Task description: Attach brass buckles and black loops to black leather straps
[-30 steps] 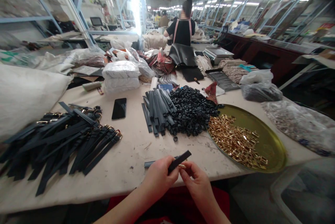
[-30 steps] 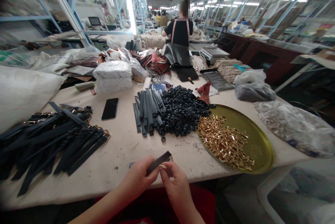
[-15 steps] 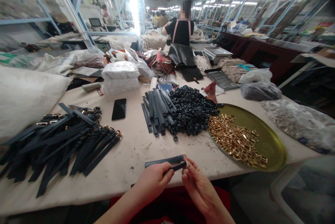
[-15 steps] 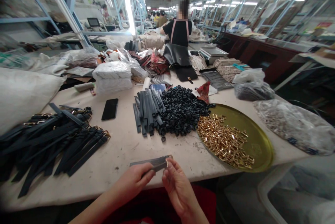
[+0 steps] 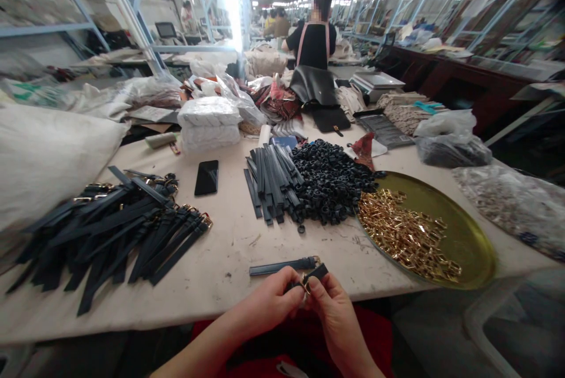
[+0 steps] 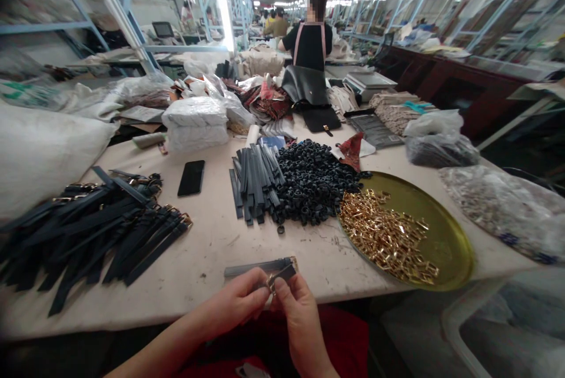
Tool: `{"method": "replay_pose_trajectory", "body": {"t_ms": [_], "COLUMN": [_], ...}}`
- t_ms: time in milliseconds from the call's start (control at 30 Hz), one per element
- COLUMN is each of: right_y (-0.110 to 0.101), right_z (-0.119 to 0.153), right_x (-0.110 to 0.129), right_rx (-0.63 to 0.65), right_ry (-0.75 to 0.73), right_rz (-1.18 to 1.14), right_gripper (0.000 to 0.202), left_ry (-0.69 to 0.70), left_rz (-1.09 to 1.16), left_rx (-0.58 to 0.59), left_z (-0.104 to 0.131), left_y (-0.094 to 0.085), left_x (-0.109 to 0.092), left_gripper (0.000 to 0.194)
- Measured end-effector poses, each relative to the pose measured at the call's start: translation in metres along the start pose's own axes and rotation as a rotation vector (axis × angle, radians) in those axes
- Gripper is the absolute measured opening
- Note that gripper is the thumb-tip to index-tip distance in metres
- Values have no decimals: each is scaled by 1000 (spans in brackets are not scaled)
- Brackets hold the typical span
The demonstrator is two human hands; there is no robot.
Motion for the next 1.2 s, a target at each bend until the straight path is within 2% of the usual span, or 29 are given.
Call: {"method": "replay_pose_trajectory", "body": {"t_ms": [67,200,400,500,667,800,867,933,1000,1033,1133,1200], "right_y": [-2,-1,5,5,5,3,1,-2,-2,-2,1,4], "right_z": [0,2,3,3,1,0,1,3,6,6,4,2], "right_x": [2,7,10,10,12,16,20,25,29,30,31,29], "right_rx": [10,4,34,42,34,58,63,56,42,45,106,155], "right_ry": [-5,-11,132,130,-14,-68,-192,-377,-442,-384,-17,147], "right_rz": [42,95,-120,-99,169,325,471,615,643,592,272,87], "right_gripper": [27,29,25,26,30,28,24,18,16,17,22,21], "left_ry": [-19,-10,-41,-54,-39,-27,-29,-15,2,3,-8,-10], "left_rz": [91,176,213,190,158,80,84,117,134,127,103,111], "left_rx": [48,51,67,43,-30,-95,-96,-58,-20,-14,-27,-33], "left_z": [-1,-5,-7,-7,-9,-8,-6,-3,0,1,1,0], "left_y": [1,4,3,2,6,8,7,5,3,2,1,1], "left_x": [4,10,5,4,8,9,7,3,-1,-2,-4,-5], "left_gripper": [15,25,28,24,22,24,26,25,23,23,22,21]}}
Point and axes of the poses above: each hand's wrist, its own z-axis away from the middle knuckle, its own y-axis out of the palm, x = y × z, the point moved 1 cm from there along -z, towards the middle knuckle, and after that the axes turned 13 degrees about -z, right-handed, at the moved point
